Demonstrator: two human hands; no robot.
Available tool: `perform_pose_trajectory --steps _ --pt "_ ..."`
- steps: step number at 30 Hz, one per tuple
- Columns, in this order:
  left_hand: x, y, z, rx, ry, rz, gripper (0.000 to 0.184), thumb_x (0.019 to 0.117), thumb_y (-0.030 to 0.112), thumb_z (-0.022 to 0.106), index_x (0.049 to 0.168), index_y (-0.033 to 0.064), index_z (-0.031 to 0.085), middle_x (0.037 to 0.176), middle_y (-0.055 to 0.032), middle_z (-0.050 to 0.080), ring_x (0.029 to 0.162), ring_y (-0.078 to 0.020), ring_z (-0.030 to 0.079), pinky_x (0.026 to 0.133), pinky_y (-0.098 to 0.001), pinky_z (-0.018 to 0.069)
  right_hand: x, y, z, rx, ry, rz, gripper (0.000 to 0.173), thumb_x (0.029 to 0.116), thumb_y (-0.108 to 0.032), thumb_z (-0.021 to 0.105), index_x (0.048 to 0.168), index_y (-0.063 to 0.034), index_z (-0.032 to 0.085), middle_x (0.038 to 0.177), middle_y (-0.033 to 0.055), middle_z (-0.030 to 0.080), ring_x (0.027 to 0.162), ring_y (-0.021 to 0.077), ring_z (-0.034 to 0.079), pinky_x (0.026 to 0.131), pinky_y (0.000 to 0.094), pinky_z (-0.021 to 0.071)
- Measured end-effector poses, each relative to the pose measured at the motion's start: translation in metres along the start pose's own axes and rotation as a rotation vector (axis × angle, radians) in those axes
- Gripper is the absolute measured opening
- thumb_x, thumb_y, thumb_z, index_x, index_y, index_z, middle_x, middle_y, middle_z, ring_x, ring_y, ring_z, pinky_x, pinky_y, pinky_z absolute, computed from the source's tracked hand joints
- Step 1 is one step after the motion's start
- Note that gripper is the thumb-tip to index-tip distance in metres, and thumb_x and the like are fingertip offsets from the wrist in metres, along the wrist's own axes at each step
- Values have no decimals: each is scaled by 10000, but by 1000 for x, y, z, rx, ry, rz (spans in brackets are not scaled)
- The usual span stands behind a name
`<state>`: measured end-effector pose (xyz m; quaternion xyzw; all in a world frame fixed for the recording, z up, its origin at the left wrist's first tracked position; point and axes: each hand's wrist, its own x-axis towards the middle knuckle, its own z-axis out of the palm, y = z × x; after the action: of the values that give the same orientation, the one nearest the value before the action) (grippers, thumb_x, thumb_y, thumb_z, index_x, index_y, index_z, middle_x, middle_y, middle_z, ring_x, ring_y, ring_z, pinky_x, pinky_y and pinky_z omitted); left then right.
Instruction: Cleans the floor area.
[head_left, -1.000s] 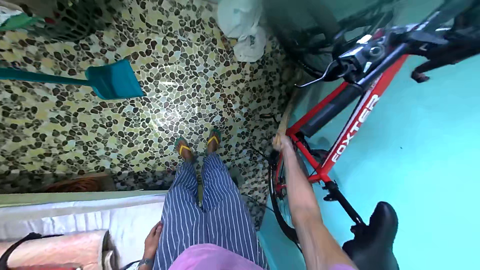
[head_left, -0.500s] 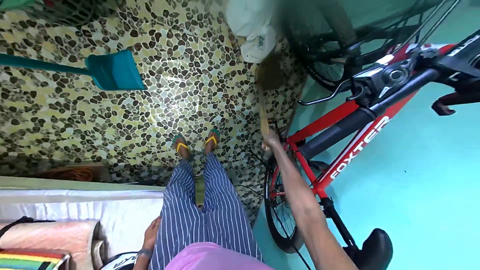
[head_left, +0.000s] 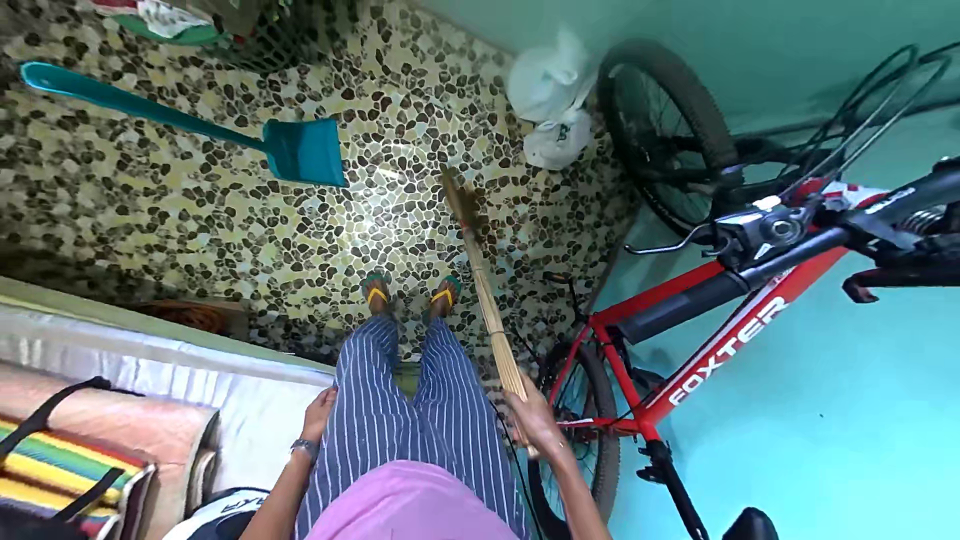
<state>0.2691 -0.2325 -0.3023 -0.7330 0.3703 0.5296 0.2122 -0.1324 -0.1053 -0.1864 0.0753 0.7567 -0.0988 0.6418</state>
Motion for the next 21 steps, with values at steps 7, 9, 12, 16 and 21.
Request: perform_pose_trajectory --steps 7,9,12,16,21 --pt "55 11 -67 21 94 21 647 1063 223 555 1568 -63 269 1498 -365 428 1393 -483 451 1164 -581 357 45 -106 9 -167 240 -297 739 1027 -229 600 1646 -166 201 1164 260 647 712 314 653 635 497 569" --pt "74 44 -111 -100 257 134 804 1029 239 617 1597 -68 139 1582 -366 293 1455 -464 373 1192 -552 335 92 -173 13 -139 255 -317 685 1062 -248 548 1637 -123 197 1225 285 619 805 336 665 704 492 576" --pt "110 120 -208 -295 446 332 881 1027 278 622 1617 -25 43 1647 -304 192 1470 -392 373 1167 -499 392 174 -280 17 -69 289 -278 599 1086 -345 494 1602 -130 280 1189 263 617 824 322 636 730 482 550" --pt "158 199 -350 -260 660 482 901 1029 424 577 1641 63 23 1651 -259 210 1430 -347 433 1104 -507 466 221 -395 59 -132 299 -212 523 1078 -344 484 1493 -36 409 1194 208 586 836 248 601 760 423 533" --pt "194 291 -464 -186 693 640 776 1064 495 440 1630 43 162 1681 -192 209 1540 -226 276 1233 -376 301 209 -342 128 -507 246 -227 639 1038 -253 537 1598 -128 254 1233 323 611 982 462 664 817 639 542"
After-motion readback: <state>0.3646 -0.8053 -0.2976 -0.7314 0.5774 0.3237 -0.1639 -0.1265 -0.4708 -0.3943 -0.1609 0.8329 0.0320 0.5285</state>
